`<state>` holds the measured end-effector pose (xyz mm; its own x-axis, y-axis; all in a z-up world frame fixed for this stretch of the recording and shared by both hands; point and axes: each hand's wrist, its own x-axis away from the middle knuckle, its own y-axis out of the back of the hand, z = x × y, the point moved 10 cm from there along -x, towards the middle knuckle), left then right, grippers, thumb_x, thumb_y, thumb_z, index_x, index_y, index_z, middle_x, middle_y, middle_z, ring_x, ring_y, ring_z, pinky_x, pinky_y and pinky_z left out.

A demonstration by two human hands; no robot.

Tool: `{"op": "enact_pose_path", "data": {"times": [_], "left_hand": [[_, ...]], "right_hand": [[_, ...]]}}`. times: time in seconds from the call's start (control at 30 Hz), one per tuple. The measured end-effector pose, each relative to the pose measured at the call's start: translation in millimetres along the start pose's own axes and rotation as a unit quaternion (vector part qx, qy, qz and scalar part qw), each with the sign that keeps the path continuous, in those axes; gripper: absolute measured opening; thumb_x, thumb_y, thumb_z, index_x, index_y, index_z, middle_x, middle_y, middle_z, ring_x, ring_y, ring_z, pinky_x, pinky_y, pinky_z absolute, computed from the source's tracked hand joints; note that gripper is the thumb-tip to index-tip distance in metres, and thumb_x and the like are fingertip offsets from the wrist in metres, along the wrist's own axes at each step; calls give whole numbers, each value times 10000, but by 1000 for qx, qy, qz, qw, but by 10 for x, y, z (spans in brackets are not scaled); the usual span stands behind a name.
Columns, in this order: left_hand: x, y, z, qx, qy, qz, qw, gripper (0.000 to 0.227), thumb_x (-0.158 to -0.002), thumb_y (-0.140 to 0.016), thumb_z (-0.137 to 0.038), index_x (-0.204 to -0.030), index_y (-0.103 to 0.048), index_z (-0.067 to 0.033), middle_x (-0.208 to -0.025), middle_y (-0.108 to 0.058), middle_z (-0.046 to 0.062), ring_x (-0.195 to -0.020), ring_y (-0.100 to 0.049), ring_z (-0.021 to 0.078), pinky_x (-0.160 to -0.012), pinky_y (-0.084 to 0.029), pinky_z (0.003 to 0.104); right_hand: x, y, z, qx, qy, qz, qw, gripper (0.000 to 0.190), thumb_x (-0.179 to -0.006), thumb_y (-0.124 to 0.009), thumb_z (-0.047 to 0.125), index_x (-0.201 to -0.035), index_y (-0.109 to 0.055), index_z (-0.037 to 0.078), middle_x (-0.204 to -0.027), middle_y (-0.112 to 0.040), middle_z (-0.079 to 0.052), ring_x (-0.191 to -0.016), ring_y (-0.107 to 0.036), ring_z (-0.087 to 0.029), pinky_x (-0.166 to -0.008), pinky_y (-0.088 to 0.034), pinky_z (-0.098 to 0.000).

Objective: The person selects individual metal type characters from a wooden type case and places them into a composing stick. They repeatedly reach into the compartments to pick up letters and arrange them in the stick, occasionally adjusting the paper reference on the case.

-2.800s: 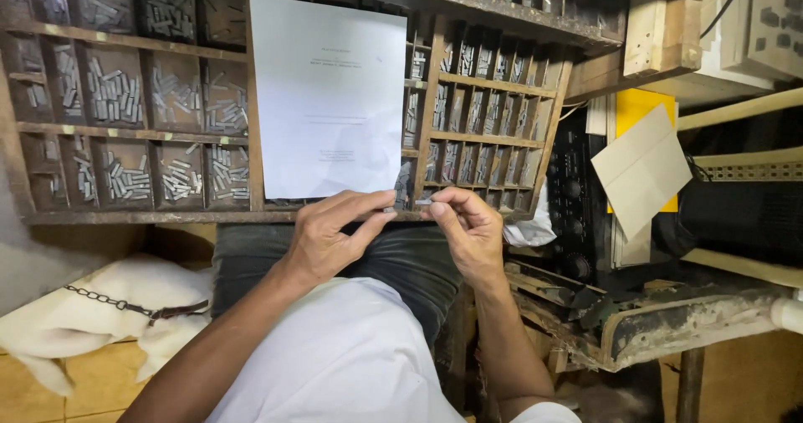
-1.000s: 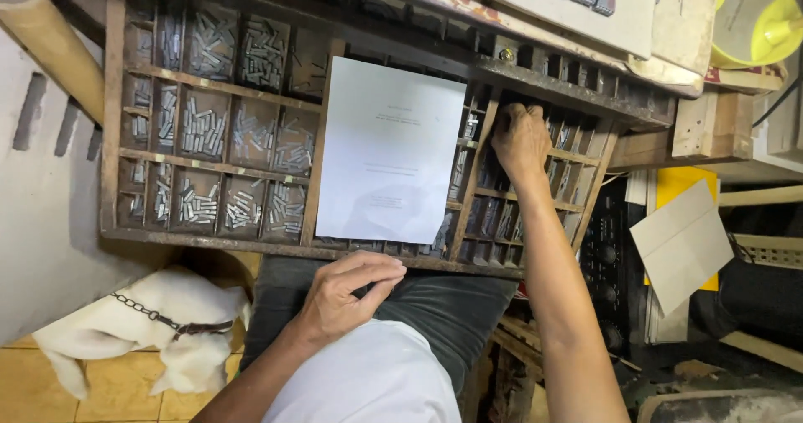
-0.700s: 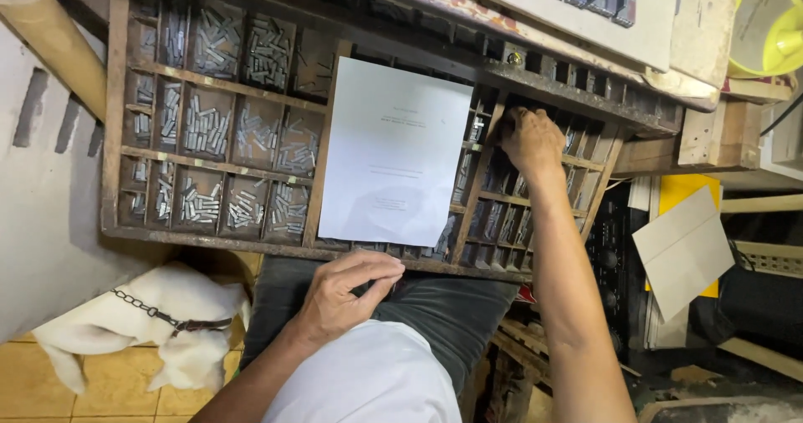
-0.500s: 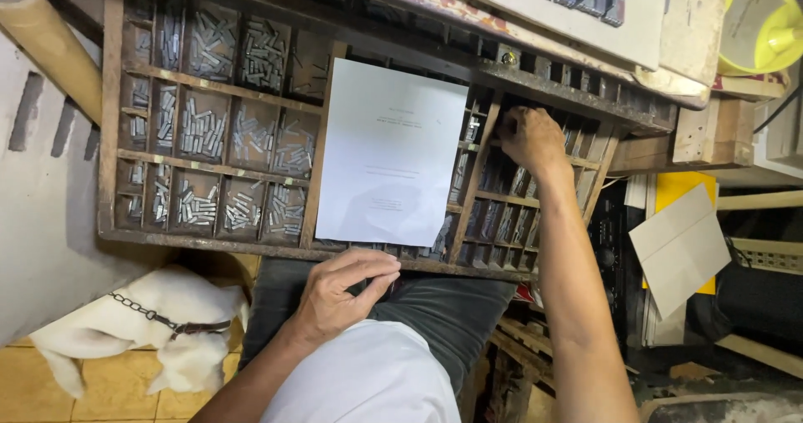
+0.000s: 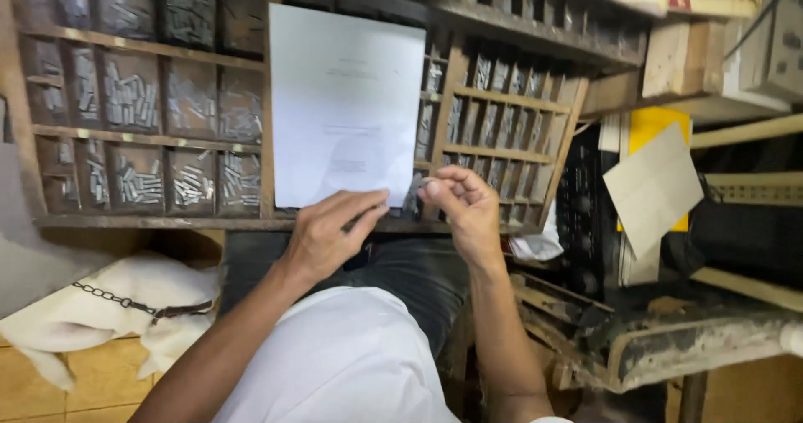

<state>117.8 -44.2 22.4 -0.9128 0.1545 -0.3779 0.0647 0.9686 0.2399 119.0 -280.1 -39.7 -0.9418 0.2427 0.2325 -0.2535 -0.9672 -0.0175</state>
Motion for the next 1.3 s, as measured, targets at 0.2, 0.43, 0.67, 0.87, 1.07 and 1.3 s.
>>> {"op": "enact_pose_path", "data": {"times": [0.2, 0.43, 0.67, 0.87, 1.07, 1.3], "left_hand": [[22, -197, -52, 30, -23, -2, 999, 300, -908, -771, -33, -1192, -787, -127, -999, -810, 67, -893, -778, 251, -702, -647, 358], [71, -212, -161, 77, -46, -12, 996, 325, -897, -779, -24, -1211, -779, -107, -1008, -816, 69, -911, -782, 245, -731, -650, 361], [-34, -136, -314, 71, -67, 23, 995, 282, -855, -826, -84, -1136, -805, -97, -959, -822, 46, -828, -790, 220, -681, -641, 350], [67, -350, -126, -14, -26, 179, 983, 347, -875, -784, -156, -1219, -760, -112, -1112, -797, 64, -954, -786, 225, -839, -632, 372], [184, -142, -6, 33, 54, 88, 994, 273, -881, -771, -61, -1154, -765, -48, -1057, -795, 99, -914, -772, 166, -827, -650, 272], [52, 95, -276, 55, 2, -34, 998, 253, -804, -862, -46, -1047, -803, -82, -864, -819, 44, -755, -789, 208, -654, -627, 290]], "right_hand": [[378, -157, 299, 19, 32, 22, 999, 270, -905, -751, -14, -1149, -656, -80, -938, -769, -215, -852, -776, -222, -832, -651, -337], [483, -122, 201, -12, 41, 39, 998, 219, -901, -736, -50, -1105, -692, -115, -884, -754, -236, -810, -778, -246, -794, -669, -384], [494, -192, -380, -166, -87, 83, 979, 362, -855, -791, 61, -1169, -659, -63, -978, -752, -237, -804, -777, -283, -728, -658, -379], [640, -425, -119, -8, -68, 202, 977, 656, -1006, -662, 269, -1574, -421, 45, -1032, -740, -46, -941, -695, -121, -845, -586, -269], [-256, 985, 384, 493, 43, -90, 864, 326, -1049, -426, 247, -1022, -714, 98, -1163, -736, -115, -1046, -696, -216, -919, -585, -371], [-1432, 2447, -260, 769, -28, -80, 634, 232, -873, -800, 212, -1094, -789, 143, -1009, -707, -118, -969, -747, -350, -823, -616, -536]]}}
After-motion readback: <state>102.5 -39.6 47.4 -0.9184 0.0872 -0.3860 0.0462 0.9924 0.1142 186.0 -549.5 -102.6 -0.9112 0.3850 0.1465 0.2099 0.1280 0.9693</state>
